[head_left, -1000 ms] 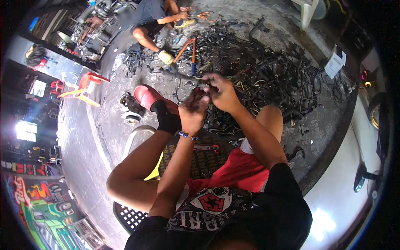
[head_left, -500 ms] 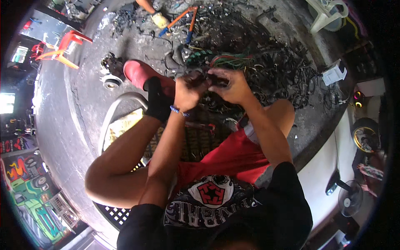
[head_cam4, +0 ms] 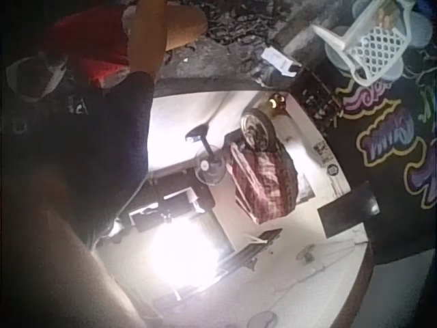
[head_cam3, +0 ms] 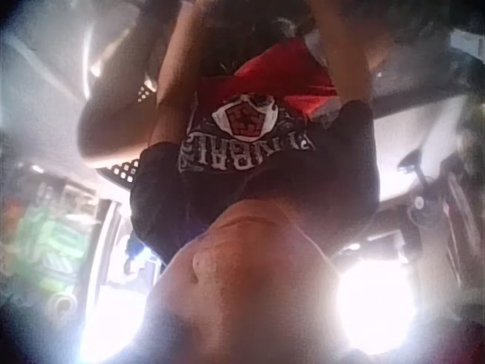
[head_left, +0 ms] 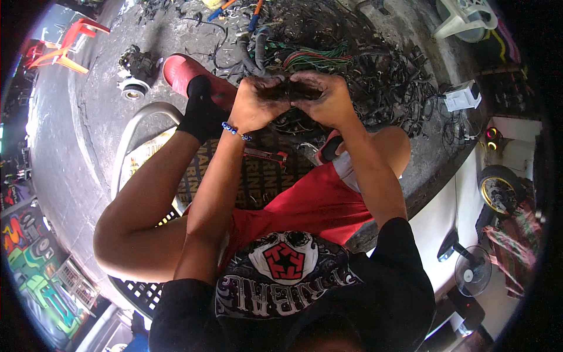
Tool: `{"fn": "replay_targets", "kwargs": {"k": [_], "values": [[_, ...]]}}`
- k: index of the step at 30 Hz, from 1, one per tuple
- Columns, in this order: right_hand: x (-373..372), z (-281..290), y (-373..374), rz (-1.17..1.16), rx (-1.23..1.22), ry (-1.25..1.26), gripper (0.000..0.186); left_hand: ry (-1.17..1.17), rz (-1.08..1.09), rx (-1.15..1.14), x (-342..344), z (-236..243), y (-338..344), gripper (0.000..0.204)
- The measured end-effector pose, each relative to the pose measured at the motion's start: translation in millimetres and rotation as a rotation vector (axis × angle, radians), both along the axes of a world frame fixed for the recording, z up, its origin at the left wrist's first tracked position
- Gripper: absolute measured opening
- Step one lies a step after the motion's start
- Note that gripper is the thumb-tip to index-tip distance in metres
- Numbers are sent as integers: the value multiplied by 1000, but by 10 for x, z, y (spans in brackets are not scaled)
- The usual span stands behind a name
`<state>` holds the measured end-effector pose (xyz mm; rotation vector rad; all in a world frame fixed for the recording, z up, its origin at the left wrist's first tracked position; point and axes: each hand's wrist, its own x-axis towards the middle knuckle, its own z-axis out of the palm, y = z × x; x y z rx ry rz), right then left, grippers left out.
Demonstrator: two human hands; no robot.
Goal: Repairing and sorting an automotive wiring harness using pliers and a utility knife.
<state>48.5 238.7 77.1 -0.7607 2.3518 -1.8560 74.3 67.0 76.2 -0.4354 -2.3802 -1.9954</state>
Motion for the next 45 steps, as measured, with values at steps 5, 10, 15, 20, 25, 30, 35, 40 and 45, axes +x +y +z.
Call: {"fn": "replay_targets", "kwargs": {"k": [5, 10, 15, 20, 25, 30, 35, 40, 45], "values": [[-30, 18, 15, 75, -3, -21, 39, 44, 61, -58, 35, 125, 109, 19], [-20, 17, 31, 91, -36, -57, 37, 90, 180, -72, 94, 101, 180, 14], [8, -47, 48, 44, 109, 86, 38, 75, 183, -167, 133, 115, 203, 16], [18, -36, 58, -16, 153, 26, 37, 45, 110, -135, 119, 53, 185, 12], [-143, -89, 109, -31, 283, 23, 29, -84, 109, 191, 59, -93, 332, 11], [-169, -337, -205, -114, 439, 54, 33, 214, 322, -51, 141, -207, 212, 24], [-119, -336, 104, -283, 421, -28, 27, -257, 628, 62, 45, -752, 570, 36], [-290, -625, -70, -278, 69, -75, 26, -131, 531, -136, 117, -1063, 283, 39], [-495, -650, 340, -362, 236, -86, 31, -393, 420, -179, 262, -273, 524, 40]]}}
